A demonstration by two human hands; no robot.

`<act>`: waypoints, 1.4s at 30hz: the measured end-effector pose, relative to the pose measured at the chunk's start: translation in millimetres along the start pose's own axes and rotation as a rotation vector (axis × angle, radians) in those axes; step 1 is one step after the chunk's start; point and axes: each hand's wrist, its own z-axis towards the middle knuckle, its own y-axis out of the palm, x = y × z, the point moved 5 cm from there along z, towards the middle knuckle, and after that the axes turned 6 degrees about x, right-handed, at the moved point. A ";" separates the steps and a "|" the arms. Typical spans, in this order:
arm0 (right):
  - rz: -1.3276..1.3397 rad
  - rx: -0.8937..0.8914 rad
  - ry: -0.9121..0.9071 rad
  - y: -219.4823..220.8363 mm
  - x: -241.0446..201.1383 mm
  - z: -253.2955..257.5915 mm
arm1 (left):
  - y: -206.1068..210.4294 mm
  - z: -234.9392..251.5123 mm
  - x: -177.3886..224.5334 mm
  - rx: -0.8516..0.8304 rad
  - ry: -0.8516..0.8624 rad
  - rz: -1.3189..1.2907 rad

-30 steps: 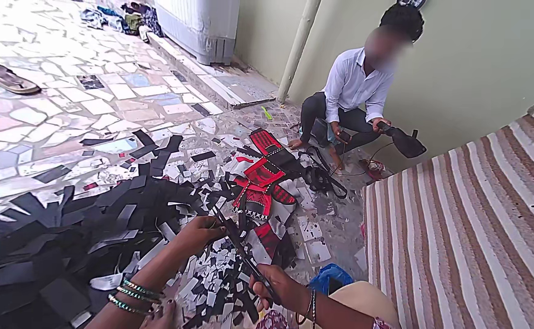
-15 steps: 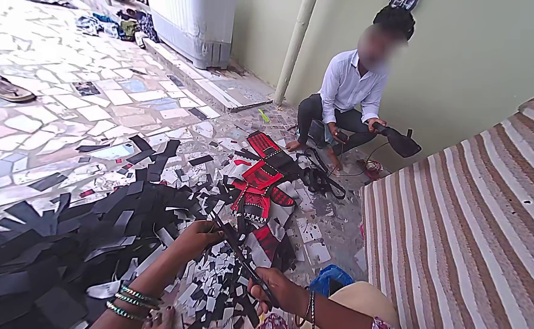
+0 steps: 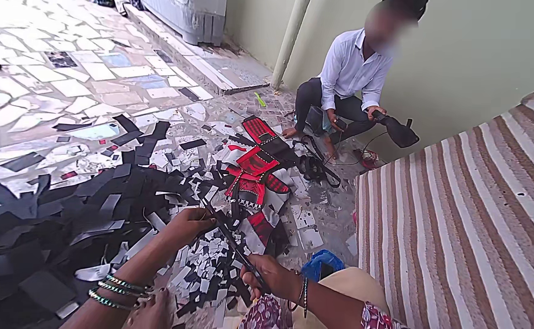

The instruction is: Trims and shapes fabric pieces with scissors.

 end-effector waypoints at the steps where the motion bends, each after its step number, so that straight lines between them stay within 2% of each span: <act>1: -0.004 -0.001 -0.001 -0.4 -1.4 0.3 | -0.5 0.2 0.9 0.004 0.001 0.001; 42: -0.059 0.015 -0.001 -1.3 1.6 1.3 | 0.9 8.3 -9.4 0.017 0.028 -0.003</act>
